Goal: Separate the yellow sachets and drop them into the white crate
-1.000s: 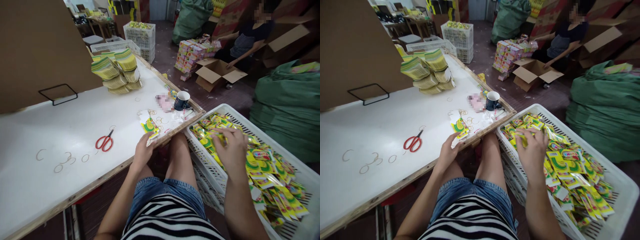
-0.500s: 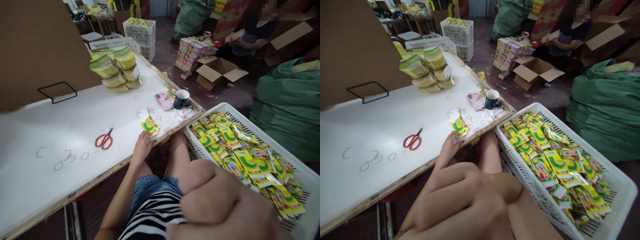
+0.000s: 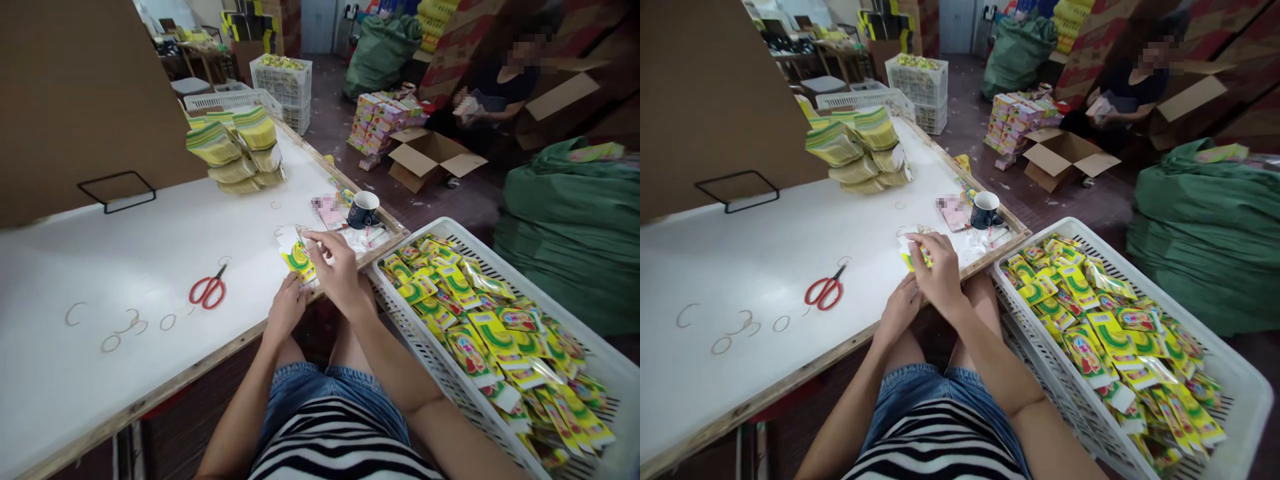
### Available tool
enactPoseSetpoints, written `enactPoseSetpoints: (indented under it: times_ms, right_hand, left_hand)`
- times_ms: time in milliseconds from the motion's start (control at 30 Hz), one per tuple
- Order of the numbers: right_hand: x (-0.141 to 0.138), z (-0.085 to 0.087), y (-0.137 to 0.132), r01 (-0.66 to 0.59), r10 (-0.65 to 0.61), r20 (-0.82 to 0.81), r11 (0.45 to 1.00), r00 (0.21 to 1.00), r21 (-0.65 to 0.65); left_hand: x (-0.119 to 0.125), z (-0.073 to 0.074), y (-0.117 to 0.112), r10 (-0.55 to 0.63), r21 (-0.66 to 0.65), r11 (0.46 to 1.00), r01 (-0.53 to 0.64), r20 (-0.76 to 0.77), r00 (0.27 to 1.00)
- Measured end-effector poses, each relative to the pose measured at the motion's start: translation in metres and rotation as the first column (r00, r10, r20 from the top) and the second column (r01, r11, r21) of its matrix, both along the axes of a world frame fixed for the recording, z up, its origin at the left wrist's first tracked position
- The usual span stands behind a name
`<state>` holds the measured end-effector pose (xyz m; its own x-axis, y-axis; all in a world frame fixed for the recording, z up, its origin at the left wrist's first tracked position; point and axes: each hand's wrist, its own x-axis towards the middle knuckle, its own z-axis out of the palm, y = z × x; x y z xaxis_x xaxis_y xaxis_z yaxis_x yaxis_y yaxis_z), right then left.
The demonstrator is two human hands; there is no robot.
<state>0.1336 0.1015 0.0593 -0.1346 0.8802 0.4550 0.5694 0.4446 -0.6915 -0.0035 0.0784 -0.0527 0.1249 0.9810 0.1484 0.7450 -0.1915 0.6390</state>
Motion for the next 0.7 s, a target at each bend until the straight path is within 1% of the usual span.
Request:
enactPoseSetpoints:
  times_ms: [33, 67, 100, 133, 200, 233, 267, 333, 367, 400, 467, 500, 533, 567, 600, 633, 667, 700]
  right_hand:
    - [-0.006, -0.016, 0.019, 0.06, -0.051, 0.101, 0.994, 0.994, -0.093]
    - [-0.011, -0.033, 0.032, 0.126, -0.083, 0.222, 0.973, 0.972, -0.191]
    - [-0.014, -0.049, 0.041, 0.195, -0.087, 0.348, 0.937, 0.933, -0.289]
    - [-0.016, -0.063, 0.045, 0.236, -0.085, 0.415, 0.915, 0.906, -0.328]
    - [-0.018, -0.085, 0.047, 0.276, -0.103, 0.45, 0.9, 0.887, -0.338]
    - [-0.018, -0.092, 0.046, 0.285, -0.13, 0.421, 0.9, 0.898, -0.329]
    - [-0.018, -0.096, 0.046, 0.285, -0.163, 0.352, 0.901, 0.922, -0.328]
    - [-0.016, -0.101, 0.046, 0.256, -0.217, 0.146, 0.899, 0.965, -0.356]
    - [-0.014, -0.101, 0.047, 0.228, -0.23, 0.04, 0.898, 0.972, -0.375]
    - [-0.012, -0.101, 0.047, 0.2, -0.236, -0.046, 0.899, 0.971, -0.39]
    - [-0.008, -0.101, 0.045, 0.166, -0.241, -0.141, 0.9, 0.96, -0.402]
    - [-0.006, -0.101, 0.041, 0.146, -0.245, -0.201, 0.902, 0.948, -0.407]
    - [-0.004, -0.102, 0.036, 0.11, -0.25, -0.299, 0.902, 0.921, -0.416]
    - [-0.002, -0.102, 0.028, 0.057, -0.253, -0.415, 0.901, 0.874, -0.431]
    - [-0.001, -0.102, 0.02, -0.011, -0.256, -0.533, 0.895, 0.807, -0.446]
    - [-0.001, -0.102, 0.011, -0.088, -0.259, -0.635, 0.883, 0.728, -0.462]
    - [0.0, -0.102, 0.001, -0.163, -0.265, -0.707, 0.865, 0.656, -0.475]
    - [0.0, -0.101, -0.007, -0.222, -0.273, -0.745, 0.843, 0.608, -0.49]
  left_hand:
    - [0.0, 0.001, 0.0, -0.001, -0.001, 1.0, 0.001, -0.009, 1.0]
    - [0.0, 0.001, 0.0, -0.001, -0.002, 1.0, 0.001, -0.014, 1.0]
    - [0.0, 0.002, -0.001, 0.0, -0.001, 1.0, 0.0, -0.018, 1.0]
    - [0.0, 0.003, -0.001, 0.004, -0.001, 1.0, -0.004, -0.021, 1.0]
    - [0.001, 0.004, -0.001, 0.014, -0.009, 1.0, -0.014, -0.023, 1.0]
    - [0.001, 0.005, -0.001, 0.02, -0.017, 1.0, -0.02, -0.02, 1.0]
    - [0.001, 0.005, -0.001, 0.024, -0.025, 0.999, -0.025, -0.013, 1.0]
    - [0.002, 0.005, -0.001, 0.036, -0.038, 0.999, -0.035, 0.025, 0.999]
    - [0.001, 0.005, 0.0, 0.039, -0.043, 0.998, -0.037, 0.06, 0.997]
    - [0.0, 0.005, 0.0, 0.048, -0.047, 0.998, -0.043, 0.108, 0.993]
    - [-0.003, 0.006, 0.0, 0.106, -0.053, 0.994, -0.096, 0.267, 0.958]
    - [-0.005, 0.006, 0.0, 0.152, -0.064, 0.988, -0.138, 0.381, 0.912]
    - [-0.008, 0.007, 0.0, 0.198, -0.089, 0.98, -0.178, 0.507, 0.839]
    - [-0.01, 0.009, -0.001, 0.239, -0.128, 0.97, -0.204, 0.629, 0.74]
    - [-0.012, 0.011, -0.001, 0.264, -0.176, 0.964, -0.2, 0.731, 0.629]
    - [-0.014, 0.014, -0.002, 0.271, -0.22, 0.962, -0.158, 0.809, 0.522]
    - [-0.014, 0.017, -0.003, 0.267, -0.252, 0.963, -0.092, 0.862, 0.431]
    - [-0.014, 0.021, -0.004, 0.257, -0.27, 0.963, -0.015, 0.897, 0.36]
